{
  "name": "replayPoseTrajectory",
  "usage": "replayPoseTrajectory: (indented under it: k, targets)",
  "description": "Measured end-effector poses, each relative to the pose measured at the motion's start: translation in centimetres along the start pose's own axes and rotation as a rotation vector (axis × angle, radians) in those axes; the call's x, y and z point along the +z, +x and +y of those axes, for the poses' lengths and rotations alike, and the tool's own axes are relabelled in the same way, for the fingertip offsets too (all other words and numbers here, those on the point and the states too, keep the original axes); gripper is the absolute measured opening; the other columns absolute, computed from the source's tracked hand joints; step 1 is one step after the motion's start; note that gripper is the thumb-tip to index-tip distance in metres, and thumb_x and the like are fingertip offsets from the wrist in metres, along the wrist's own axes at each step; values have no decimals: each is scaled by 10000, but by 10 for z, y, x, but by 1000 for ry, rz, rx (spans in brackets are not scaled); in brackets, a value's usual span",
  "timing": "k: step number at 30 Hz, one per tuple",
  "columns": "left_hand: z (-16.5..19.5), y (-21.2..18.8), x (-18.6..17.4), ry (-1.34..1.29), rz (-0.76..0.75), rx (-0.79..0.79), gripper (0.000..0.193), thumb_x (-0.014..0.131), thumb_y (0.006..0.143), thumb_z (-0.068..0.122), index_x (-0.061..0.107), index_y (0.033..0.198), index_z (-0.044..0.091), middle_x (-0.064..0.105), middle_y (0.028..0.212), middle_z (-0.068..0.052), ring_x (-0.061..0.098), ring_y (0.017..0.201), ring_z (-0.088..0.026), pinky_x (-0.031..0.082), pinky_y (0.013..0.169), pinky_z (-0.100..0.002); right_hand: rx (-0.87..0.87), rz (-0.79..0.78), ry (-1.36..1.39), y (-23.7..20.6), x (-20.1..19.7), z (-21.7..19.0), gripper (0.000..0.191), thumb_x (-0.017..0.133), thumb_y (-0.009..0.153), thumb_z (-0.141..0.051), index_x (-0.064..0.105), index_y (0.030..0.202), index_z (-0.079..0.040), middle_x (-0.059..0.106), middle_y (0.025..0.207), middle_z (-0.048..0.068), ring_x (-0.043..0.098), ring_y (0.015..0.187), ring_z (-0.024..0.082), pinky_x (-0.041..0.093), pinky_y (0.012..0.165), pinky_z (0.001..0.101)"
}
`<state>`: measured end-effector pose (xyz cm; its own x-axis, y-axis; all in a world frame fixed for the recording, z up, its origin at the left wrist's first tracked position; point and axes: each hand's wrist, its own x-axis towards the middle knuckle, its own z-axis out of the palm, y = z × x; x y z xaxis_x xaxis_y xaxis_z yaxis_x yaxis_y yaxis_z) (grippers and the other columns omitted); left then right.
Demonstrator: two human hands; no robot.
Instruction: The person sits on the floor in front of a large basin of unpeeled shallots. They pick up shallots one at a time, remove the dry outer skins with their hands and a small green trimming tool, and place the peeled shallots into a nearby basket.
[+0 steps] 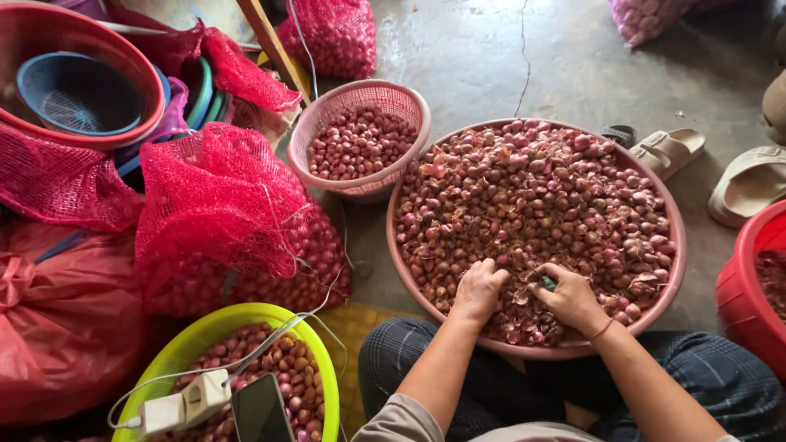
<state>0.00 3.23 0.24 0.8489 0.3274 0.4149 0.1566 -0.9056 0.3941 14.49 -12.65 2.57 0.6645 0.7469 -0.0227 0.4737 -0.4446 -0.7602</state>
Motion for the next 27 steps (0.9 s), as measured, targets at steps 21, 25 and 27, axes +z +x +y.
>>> replayPoseTrajectory:
  k: [21,25,27]
  targets:
    - [4,1,19,-983,-188,-644,310,700,988,349,619,1015,51,612,757,-7,557,676,-100,483,587,-283,-386,208,156,-11,11,-28,212,777,856,-168,733,1023,-44,739,861,83,684,770,95,551,688,290]
    - [10,1,21,-1205,-195,-549,233,719,966,250,625,1118,101,596,788,40,495,685,-32,403,576,-207,-142,101,345,-5,8,-18,160,732,936,-173,719,1019,-37,675,758,55,590,673,114,492,588,291]
    - [11,2,25,-1167,-150,-493,218,730,980,206,641,1139,86,580,798,40,480,693,-28,398,584,-198,43,-16,532,-4,6,-16,172,718,963,-176,713,1055,-30,619,730,48,534,621,115,430,529,289]
